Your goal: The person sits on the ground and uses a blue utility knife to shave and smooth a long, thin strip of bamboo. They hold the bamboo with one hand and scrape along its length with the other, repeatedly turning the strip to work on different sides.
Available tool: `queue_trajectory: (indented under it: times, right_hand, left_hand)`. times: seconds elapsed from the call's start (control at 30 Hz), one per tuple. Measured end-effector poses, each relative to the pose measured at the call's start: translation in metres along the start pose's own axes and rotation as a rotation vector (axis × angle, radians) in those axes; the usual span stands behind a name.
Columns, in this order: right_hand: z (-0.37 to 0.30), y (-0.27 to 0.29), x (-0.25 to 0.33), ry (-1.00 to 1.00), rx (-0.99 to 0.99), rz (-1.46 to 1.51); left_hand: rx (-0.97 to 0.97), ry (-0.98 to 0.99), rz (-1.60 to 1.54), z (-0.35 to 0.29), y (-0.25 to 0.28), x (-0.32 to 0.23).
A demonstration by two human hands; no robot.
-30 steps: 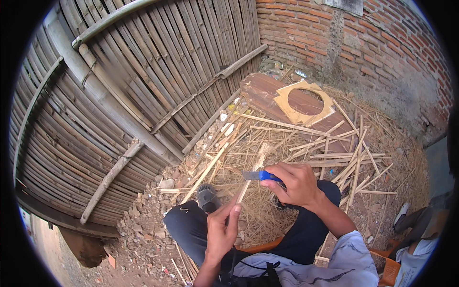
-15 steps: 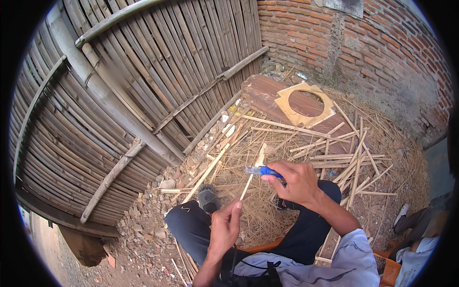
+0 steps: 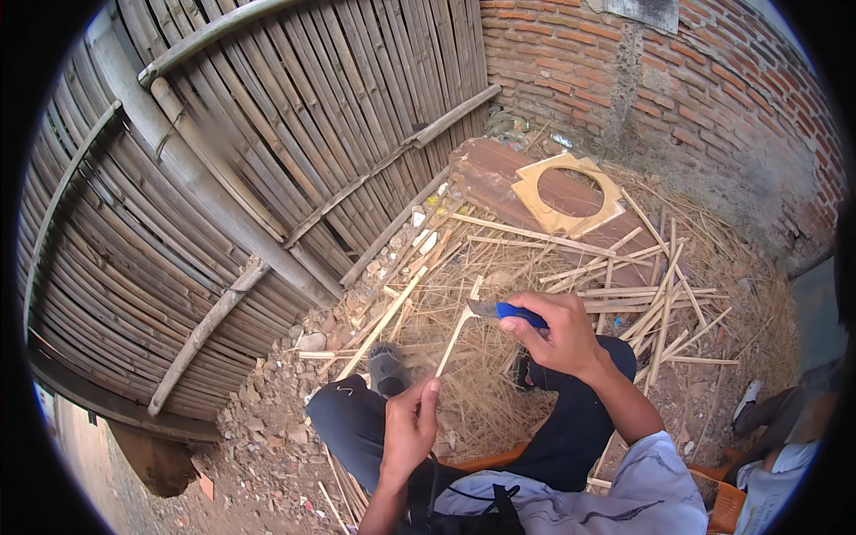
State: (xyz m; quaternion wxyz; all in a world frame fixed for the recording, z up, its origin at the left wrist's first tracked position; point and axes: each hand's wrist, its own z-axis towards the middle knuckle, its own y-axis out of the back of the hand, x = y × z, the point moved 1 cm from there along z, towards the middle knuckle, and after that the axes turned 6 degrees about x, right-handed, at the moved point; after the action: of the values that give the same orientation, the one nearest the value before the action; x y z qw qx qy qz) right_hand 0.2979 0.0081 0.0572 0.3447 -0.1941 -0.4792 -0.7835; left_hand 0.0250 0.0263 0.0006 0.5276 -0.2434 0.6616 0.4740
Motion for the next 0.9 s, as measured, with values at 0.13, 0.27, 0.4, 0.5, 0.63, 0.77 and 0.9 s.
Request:
queue_trajectory:
  times: [0.13, 0.27, 0.4, 0.5, 0.63, 0.77, 0.9]
  right_hand:
    - [0.005, 0.004, -0.013, 0.111, 0.054, -0.175]
    - [0.008, 0.007, -0.01, 0.13, 0.1, -0.244]
    - [0.01, 0.006, -0.018, 0.111, 0.156, -0.319]
    - [0.007, 0.002, -0.017, 0.108, 0.09, -0.292]
    - [0.003, -0.008, -0.03, 0.076, -0.027, -0.333]
    - [0.023, 0.066, -0.088, -0.437, -0.313, -0.424]
    - [0.014, 0.07, -0.087, -0.419, -0.276, -0.214]
  left_hand:
    - [0.037, -0.005, 0.018, -0.001, -0.003, -0.006]
    - [-0.025, -0.059, 0.073, -0.002, -0.006, -0.013]
    - [-0.007, -0.06, 0.101, -0.002, -0.005, -0.013]
    - [0.024, -0.026, 0.087, -0.002, -0.002, -0.013]
    - [0.032, -0.051, 0.06, 0.003, 0.001, -0.007]
    - [0.172, 0.028, 0.023, -0.022, 0.021, -0.004]
    - [0.075, 0.021, 0.041, -0.009, 0.033, 0.011]
